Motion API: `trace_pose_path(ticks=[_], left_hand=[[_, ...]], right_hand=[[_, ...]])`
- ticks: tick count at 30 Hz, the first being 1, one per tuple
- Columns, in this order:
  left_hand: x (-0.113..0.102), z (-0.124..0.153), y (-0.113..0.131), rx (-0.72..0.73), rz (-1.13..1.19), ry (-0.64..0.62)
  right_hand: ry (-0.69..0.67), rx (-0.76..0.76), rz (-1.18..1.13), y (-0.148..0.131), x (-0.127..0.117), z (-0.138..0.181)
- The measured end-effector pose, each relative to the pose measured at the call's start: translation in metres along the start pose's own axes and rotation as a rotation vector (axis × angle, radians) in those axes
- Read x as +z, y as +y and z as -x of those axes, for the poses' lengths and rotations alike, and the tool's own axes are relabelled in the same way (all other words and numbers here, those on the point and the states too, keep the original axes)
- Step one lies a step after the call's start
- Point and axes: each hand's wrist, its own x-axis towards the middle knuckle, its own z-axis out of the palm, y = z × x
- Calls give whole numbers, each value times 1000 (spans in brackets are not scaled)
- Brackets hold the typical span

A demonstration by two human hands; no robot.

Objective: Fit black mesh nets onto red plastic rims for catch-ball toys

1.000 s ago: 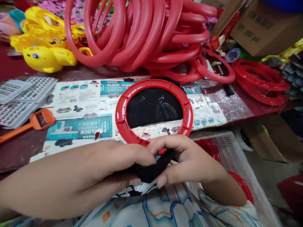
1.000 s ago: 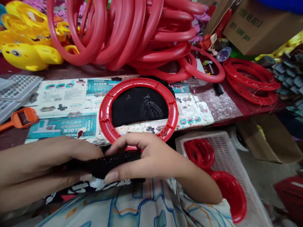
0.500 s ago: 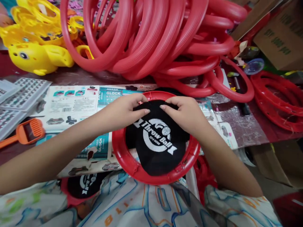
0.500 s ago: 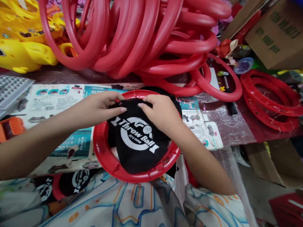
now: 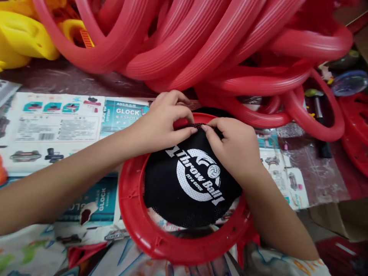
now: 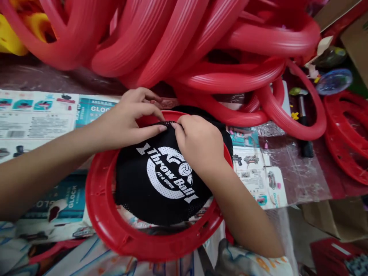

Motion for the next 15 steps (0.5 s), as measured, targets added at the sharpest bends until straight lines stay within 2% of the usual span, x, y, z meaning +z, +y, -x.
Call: trace_pose_path(ticks=[3, 6, 11, 15], left_hand=[[5, -2, -4, -14, 118, -80], [8, -4, -5, -88, 213, -131], [12, -5, -4, -249, 356, -79], [12, -4, -5, -220, 322, -94]], right_hand=[[-6, -20, 57, 0, 2, 0], [40, -56, 71, 2, 5, 1], [106, -112, 50, 4, 7, 3], [114, -158, 103, 4, 7, 3]])
